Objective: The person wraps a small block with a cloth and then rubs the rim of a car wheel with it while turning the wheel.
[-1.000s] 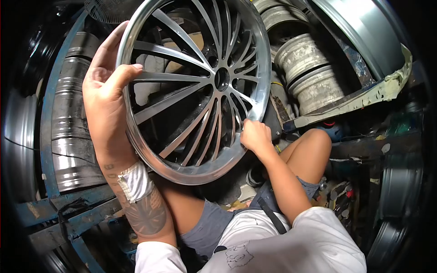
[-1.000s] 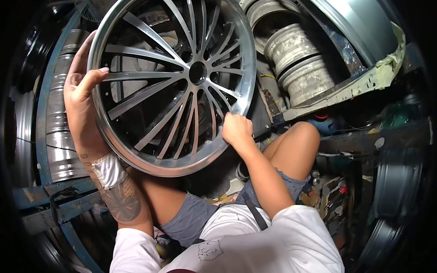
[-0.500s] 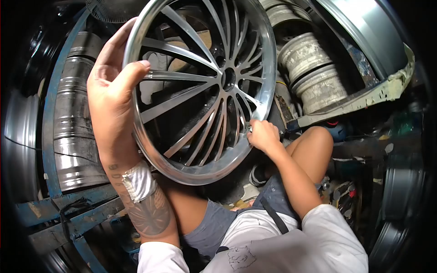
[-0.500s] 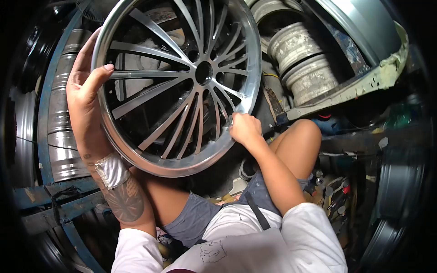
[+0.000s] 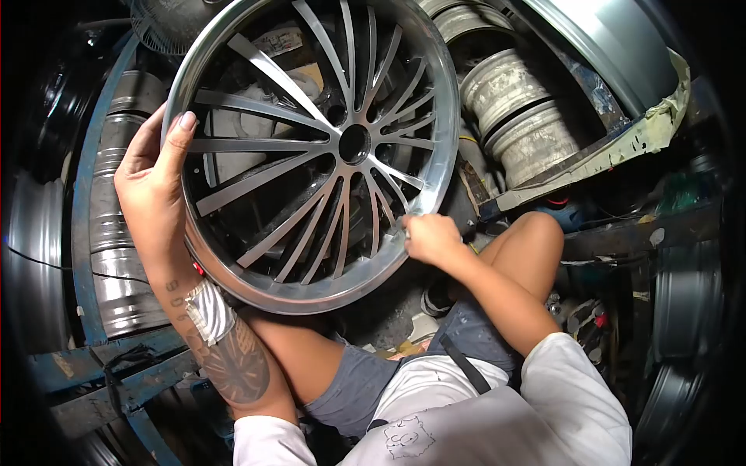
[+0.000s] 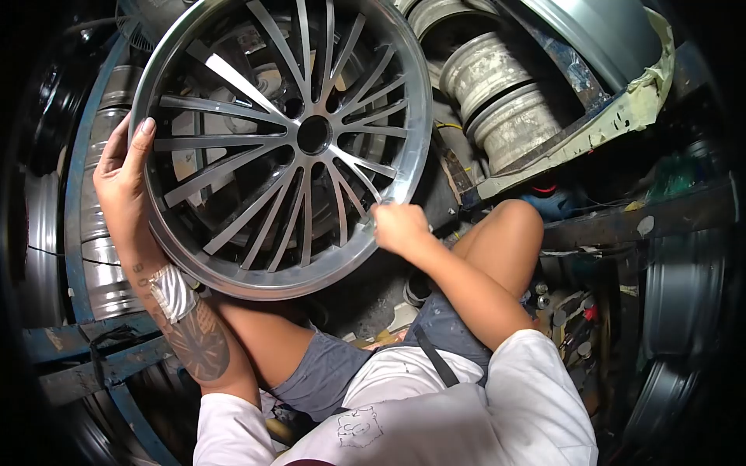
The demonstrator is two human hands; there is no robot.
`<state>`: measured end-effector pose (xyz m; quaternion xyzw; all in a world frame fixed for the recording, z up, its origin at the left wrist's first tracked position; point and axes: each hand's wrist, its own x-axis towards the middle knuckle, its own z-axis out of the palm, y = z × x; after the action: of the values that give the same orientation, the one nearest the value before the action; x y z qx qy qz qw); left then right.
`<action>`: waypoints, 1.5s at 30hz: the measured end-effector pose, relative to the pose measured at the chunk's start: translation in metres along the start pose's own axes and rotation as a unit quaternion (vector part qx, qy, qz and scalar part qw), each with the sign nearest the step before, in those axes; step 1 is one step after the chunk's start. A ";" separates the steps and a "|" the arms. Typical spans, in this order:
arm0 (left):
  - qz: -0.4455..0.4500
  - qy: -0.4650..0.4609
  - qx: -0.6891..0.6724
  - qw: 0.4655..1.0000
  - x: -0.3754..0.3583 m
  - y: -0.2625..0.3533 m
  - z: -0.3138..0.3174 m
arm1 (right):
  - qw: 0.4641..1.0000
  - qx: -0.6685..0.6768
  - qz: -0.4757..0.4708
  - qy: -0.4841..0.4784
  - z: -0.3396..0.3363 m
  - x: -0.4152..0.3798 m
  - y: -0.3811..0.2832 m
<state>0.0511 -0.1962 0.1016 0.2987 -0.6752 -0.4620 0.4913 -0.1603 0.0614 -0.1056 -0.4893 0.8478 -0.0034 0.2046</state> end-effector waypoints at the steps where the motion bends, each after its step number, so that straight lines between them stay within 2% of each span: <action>1: 0.007 -0.005 0.029 1.000 0.000 -0.001 -0.004 | 1.000 -0.005 -0.001 -0.014 0.001 -0.003 -0.004; 5: 0.025 0.002 0.119 0.993 -0.008 0.008 -0.003 | 0.998 0.041 0.028 -0.027 -0.016 0.005 0.000; 7: 0.032 0.030 0.163 0.986 -0.007 0.004 -0.001 | 0.999 0.010 0.016 -0.039 -0.003 -0.001 -0.013; 8: 0.050 0.054 0.222 0.972 -0.009 0.006 0.003 | 0.999 -0.006 0.012 -0.045 -0.001 -0.004 -0.018; 10: 0.026 0.103 0.334 0.937 -0.014 0.014 0.012 | 0.999 0.027 0.008 -0.028 -0.014 -0.001 -0.009; 13: 0.057 0.127 0.376 0.916 -0.013 0.010 0.017 | 1.000 0.001 -0.001 -0.006 0.003 -0.001 -0.017; 18: 0.049 0.103 0.338 0.934 -0.011 0.008 0.012 | 0.999 0.044 0.007 0.002 -0.014 -0.001 -0.014; 20: 0.040 0.097 0.331 0.938 -0.009 0.008 0.009 | 1.000 -0.026 -0.006 0.006 0.004 -0.003 -0.027; 21: 0.043 0.102 0.332 0.937 -0.008 0.007 0.010 | 1.000 -0.008 -0.015 0.007 0.005 -0.003 -0.026; 25: 0.090 0.130 0.348 0.924 -0.009 0.002 0.009 | 0.999 0.036 0.008 0.008 -0.003 -0.002 -0.006; 26: 0.085 0.129 0.346 0.926 -0.010 0.004 0.009 | 1.000 0.002 0.021 -0.012 0.003 -0.008 -0.019; 28: 0.070 0.140 0.328 0.932 -0.010 0.005 0.013 | 1.000 -0.015 0.006 0.013 0.014 -0.013 -0.026; 31: 0.030 0.146 0.359 0.922 -0.011 0.009 0.015 | 0.999 0.048 0.008 0.015 -0.010 -0.006 -0.009; 34: 0.062 0.147 0.333 0.929 -0.008 0.001 0.012 | 0.997 -0.059 0.018 -0.035 0.013 -0.019 -0.040; 35: 0.042 0.147 0.342 0.927 -0.009 0.004 0.013 | 0.998 -0.063 0.020 -0.011 0.014 -0.018 -0.037; 36: 0.038 0.143 0.345 0.927 -0.011 0.005 0.013 | 0.999 -0.002 -0.024 0.029 -0.001 -0.019 -0.025; 38: 0.034 0.139 0.347 0.927 -0.010 0.007 0.012 | 0.997 0.034 -0.007 0.068 0.005 -0.008 -0.006; 40: 0.054 0.145 0.353 0.923 -0.008 0.005 0.012 | 0.999 -0.031 0.018 0.010 0.012 -0.018 -0.031; 42: 0.079 0.149 0.356 0.919 -0.007 0.003 0.013 | 1.000 -0.011 0.002 0.008 0.004 -0.020 -0.027; 43: 0.046 0.142 0.359 0.921 -0.008 0.006 0.013 | 0.999 0.025 0.006 0.024 -0.002 -0.015 -0.014; 45: 0.038 0.140 0.357 0.923 -0.011 0.007 0.014 | 0.997 0.057 0.033 0.039 -0.005 -0.013 -0.010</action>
<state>0.0420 -0.1795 0.1026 0.4906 -0.7304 -0.1246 0.4587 -0.1481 0.0665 -0.0948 -0.4481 0.8691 -0.0643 0.1995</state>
